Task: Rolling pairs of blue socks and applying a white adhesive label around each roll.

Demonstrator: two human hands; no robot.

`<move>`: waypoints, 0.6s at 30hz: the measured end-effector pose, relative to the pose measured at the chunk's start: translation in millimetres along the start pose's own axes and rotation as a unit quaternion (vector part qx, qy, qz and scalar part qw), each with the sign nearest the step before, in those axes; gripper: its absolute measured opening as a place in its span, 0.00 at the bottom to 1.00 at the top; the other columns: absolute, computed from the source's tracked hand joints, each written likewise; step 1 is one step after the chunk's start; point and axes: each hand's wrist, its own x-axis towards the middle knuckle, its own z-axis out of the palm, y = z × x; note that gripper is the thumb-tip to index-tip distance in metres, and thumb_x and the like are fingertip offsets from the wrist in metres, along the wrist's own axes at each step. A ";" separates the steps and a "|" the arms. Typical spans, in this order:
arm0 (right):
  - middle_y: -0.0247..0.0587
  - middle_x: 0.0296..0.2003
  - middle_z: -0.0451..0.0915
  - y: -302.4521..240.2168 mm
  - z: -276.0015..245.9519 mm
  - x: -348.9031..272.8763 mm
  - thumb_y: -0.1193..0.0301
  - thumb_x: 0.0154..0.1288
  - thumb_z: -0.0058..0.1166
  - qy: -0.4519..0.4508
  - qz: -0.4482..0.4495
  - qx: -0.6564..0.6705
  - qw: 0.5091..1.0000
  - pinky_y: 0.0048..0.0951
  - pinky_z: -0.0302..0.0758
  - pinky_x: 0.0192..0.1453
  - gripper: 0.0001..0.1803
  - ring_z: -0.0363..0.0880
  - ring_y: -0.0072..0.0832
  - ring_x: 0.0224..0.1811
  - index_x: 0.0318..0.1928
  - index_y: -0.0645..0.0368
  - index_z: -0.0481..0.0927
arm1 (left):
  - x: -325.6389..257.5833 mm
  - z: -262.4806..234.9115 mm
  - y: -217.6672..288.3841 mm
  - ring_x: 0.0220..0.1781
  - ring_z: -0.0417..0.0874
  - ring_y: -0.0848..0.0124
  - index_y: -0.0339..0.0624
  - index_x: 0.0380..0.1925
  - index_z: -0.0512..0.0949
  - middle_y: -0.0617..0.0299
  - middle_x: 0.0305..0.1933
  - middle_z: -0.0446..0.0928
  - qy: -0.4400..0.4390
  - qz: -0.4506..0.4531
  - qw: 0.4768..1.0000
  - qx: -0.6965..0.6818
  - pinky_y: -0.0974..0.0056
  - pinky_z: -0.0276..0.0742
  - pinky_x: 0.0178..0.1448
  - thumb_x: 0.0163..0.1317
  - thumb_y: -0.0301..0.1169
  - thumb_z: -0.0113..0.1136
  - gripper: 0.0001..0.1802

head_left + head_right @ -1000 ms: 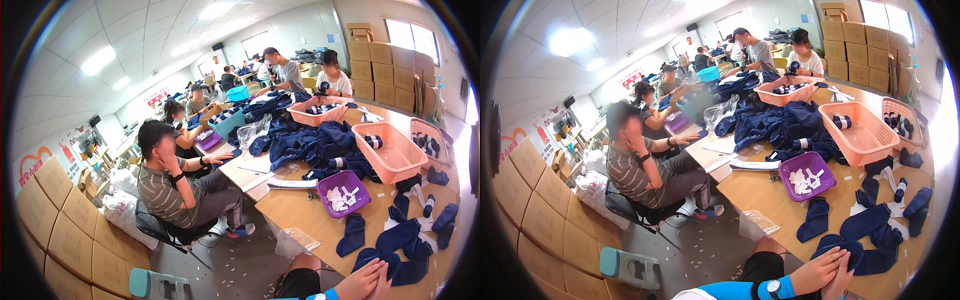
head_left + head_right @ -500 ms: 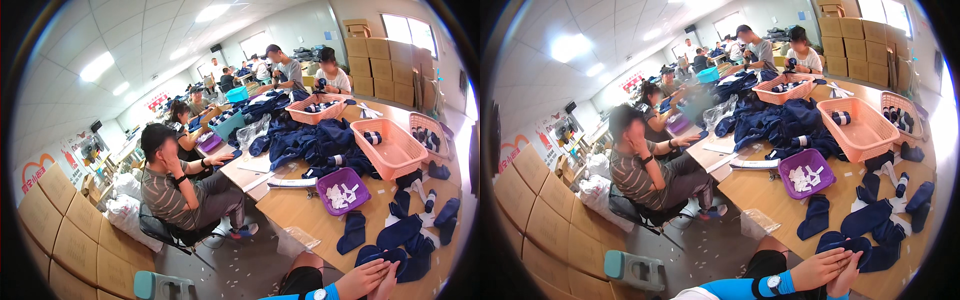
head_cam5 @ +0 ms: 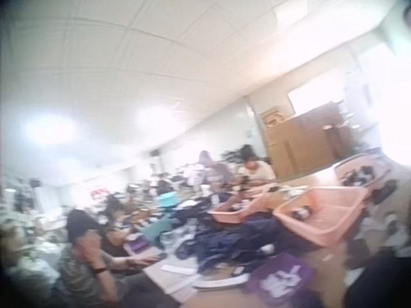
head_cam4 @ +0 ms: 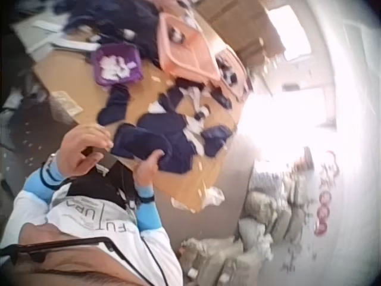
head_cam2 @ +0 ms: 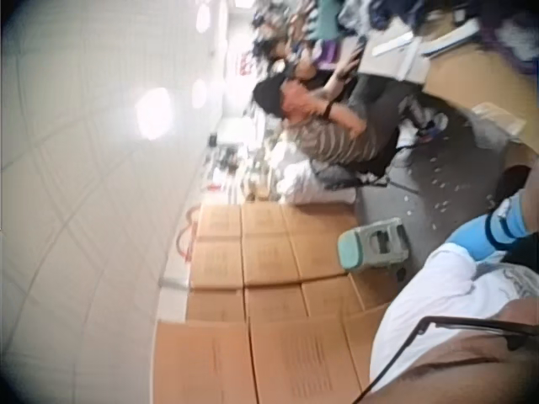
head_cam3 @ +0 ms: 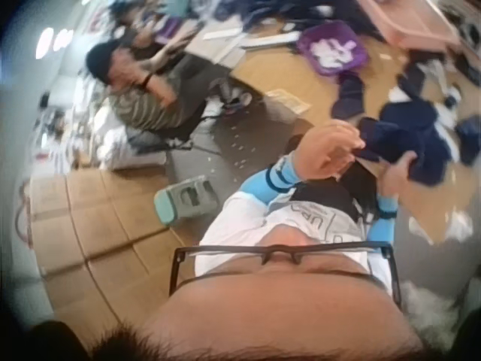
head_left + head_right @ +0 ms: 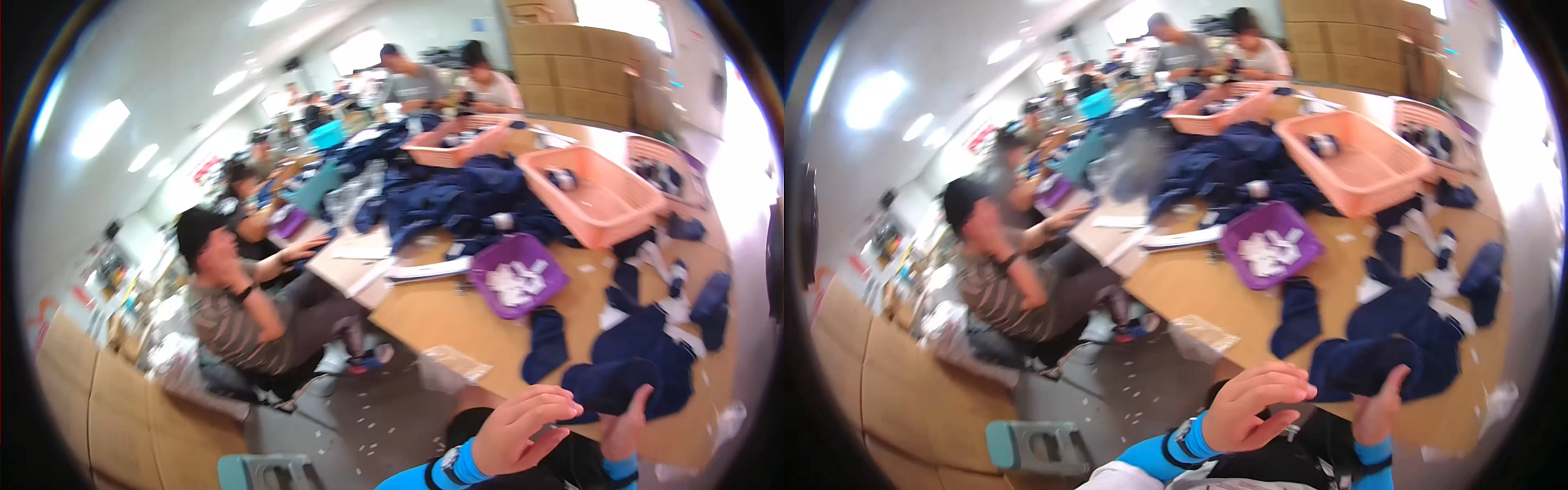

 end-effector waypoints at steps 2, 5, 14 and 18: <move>0.39 0.65 0.83 0.7 9.1 1.2 0.42 0.87 0.41 0.007 0.046 0.017 0.999 0.47 0.81 0.69 0.34 0.84 0.37 0.65 0.71 0.57 0.77 | -4.1 13.6 -14.5 0.69 0.83 0.53 0.43 0.55 0.84 0.56 0.66 0.83 -0.162 -0.073 0.964 0.196 0.51 0.80 0.72 0.65 0.27 0.73 0.18; 0.41 0.65 0.84 -11.5 -16.0 4.0 0.42 0.87 0.41 -0.008 0.021 0.006 1.000 0.49 0.80 0.72 0.34 0.84 0.39 0.65 0.70 0.59 0.76 | -33.0 23.0 -52.4 0.75 0.78 0.52 0.42 0.55 0.85 0.58 0.70 0.81 -0.215 -0.083 0.919 0.319 0.51 0.77 0.75 0.62 0.31 0.75 0.21; 0.47 0.64 0.83 -84.4 -80.8 37.1 0.41 0.86 0.42 -0.015 0.013 -0.070 0.997 0.54 0.82 0.67 0.35 0.86 0.45 0.64 0.68 0.61 0.76 | -39.2 47.1 -63.2 0.78 0.74 0.51 0.41 0.64 0.82 0.56 0.75 0.77 -0.256 -0.052 0.920 0.291 0.50 0.74 0.76 0.63 0.46 0.75 0.33; 0.46 0.66 0.82 -54.5 -63.6 6.5 0.42 0.87 0.40 0.105 -0.079 -0.193 0.972 0.44 0.79 0.70 0.37 0.84 0.41 0.66 0.70 0.64 0.75 | -51.4 61.6 -58.7 0.74 0.78 0.53 0.44 0.66 0.82 0.57 0.72 0.79 -0.263 -0.092 0.899 0.337 0.50 0.76 0.74 0.63 0.46 0.74 0.33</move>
